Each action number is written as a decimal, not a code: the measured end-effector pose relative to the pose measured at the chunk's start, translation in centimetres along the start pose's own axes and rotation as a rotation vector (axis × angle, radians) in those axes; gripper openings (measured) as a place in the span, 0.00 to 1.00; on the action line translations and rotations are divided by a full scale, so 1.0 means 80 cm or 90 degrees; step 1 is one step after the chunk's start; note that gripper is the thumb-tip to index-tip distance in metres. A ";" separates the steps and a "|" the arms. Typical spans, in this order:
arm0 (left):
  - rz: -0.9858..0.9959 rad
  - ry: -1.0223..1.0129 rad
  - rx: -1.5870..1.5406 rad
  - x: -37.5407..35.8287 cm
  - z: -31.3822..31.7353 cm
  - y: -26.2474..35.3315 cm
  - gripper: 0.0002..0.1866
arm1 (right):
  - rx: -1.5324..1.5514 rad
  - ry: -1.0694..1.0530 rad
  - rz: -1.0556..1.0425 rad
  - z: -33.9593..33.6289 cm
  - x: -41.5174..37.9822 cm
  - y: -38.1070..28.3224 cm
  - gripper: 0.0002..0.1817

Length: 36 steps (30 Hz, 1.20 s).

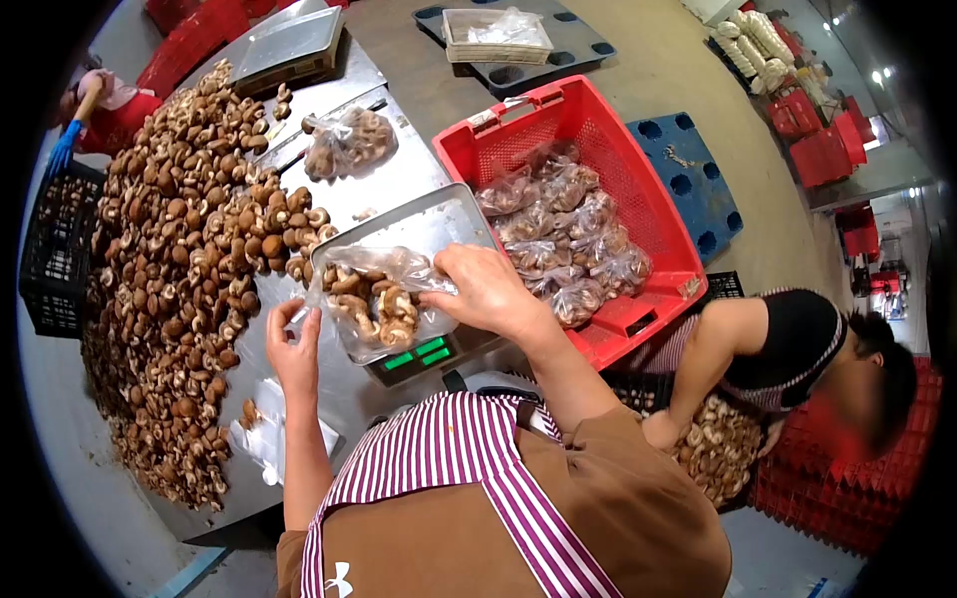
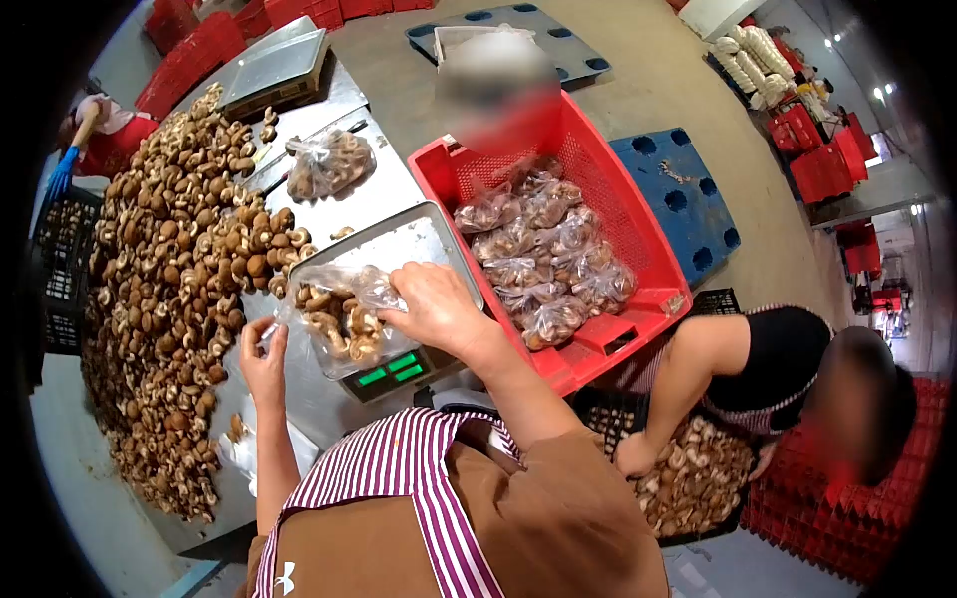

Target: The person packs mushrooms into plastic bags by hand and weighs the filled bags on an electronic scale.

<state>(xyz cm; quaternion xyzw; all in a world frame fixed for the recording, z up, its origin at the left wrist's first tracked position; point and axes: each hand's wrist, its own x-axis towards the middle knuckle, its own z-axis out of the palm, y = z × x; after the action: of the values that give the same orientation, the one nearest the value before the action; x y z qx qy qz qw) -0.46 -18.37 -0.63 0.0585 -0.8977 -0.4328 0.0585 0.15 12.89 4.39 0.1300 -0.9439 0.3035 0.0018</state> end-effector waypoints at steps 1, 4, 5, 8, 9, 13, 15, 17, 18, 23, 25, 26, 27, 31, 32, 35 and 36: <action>-0.014 -0.005 -0.022 0.000 0.005 0.003 0.21 | 0.027 -0.004 0.009 0.000 0.002 0.005 0.20; -0.038 0.002 -0.084 0.004 0.012 0.005 0.20 | 0.050 -0.015 0.021 -0.010 0.008 0.009 0.19; -0.045 0.013 -0.119 0.004 0.014 0.005 0.20 | 0.050 -0.020 0.027 -0.012 0.010 0.013 0.19; -0.045 0.046 -0.098 0.002 0.017 0.021 0.20 | 0.070 -0.019 0.017 -0.012 0.016 0.029 0.18; -0.067 0.053 -0.121 0.001 0.020 0.014 0.21 | 0.067 -0.037 0.023 -0.013 0.019 0.032 0.17; -0.128 0.096 -0.208 -0.008 0.019 0.020 0.24 | 0.089 -0.128 0.044 -0.022 0.032 0.028 0.18; -0.143 0.115 -0.147 -0.015 0.014 0.028 0.25 | 0.111 -0.148 0.024 -0.020 0.036 0.024 0.18; -0.139 0.126 -0.119 -0.024 0.011 0.028 0.25 | 0.143 -0.121 0.016 -0.019 0.040 0.024 0.17; -0.119 0.115 -0.095 -0.022 0.009 0.026 0.25 | 0.165 -0.129 0.004 -0.017 0.042 0.024 0.16; -0.031 0.207 0.037 -0.025 -0.007 0.060 0.24 | 0.672 -0.216 0.135 -0.010 0.046 0.011 0.06; 0.293 0.266 0.123 -0.019 -0.013 0.081 0.23 | 0.693 -0.195 0.113 0.000 0.047 0.007 0.06; 0.289 0.274 0.125 -0.016 -0.012 0.087 0.23 | 0.759 -0.159 0.134 0.002 0.047 0.000 0.06; 0.324 0.173 0.096 -0.013 -0.009 0.092 0.21 | 0.822 -0.123 0.157 0.004 0.047 -0.004 0.05; 0.179 0.002 0.212 -0.003 0.011 0.054 0.12 | 0.909 -0.052 0.173 0.004 0.060 -0.004 0.07; 0.177 0.007 0.215 0.002 0.009 0.038 0.12 | 0.923 -0.030 0.158 0.010 0.064 0.001 0.07; -0.131 -0.250 -0.111 0.025 0.003 -0.007 0.12 | 0.891 -0.046 0.197 0.012 0.079 0.014 0.07; -0.206 -0.157 -0.277 0.044 0.003 -0.024 0.12 | 0.875 -0.052 0.195 0.011 0.082 0.016 0.07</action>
<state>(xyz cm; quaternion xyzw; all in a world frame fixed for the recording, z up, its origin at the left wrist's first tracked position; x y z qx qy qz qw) -3.88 -19.88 -2.09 0.1341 -0.7632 -0.6225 -0.1096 -6.48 11.76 3.46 -0.0217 -0.5453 0.8227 -0.1590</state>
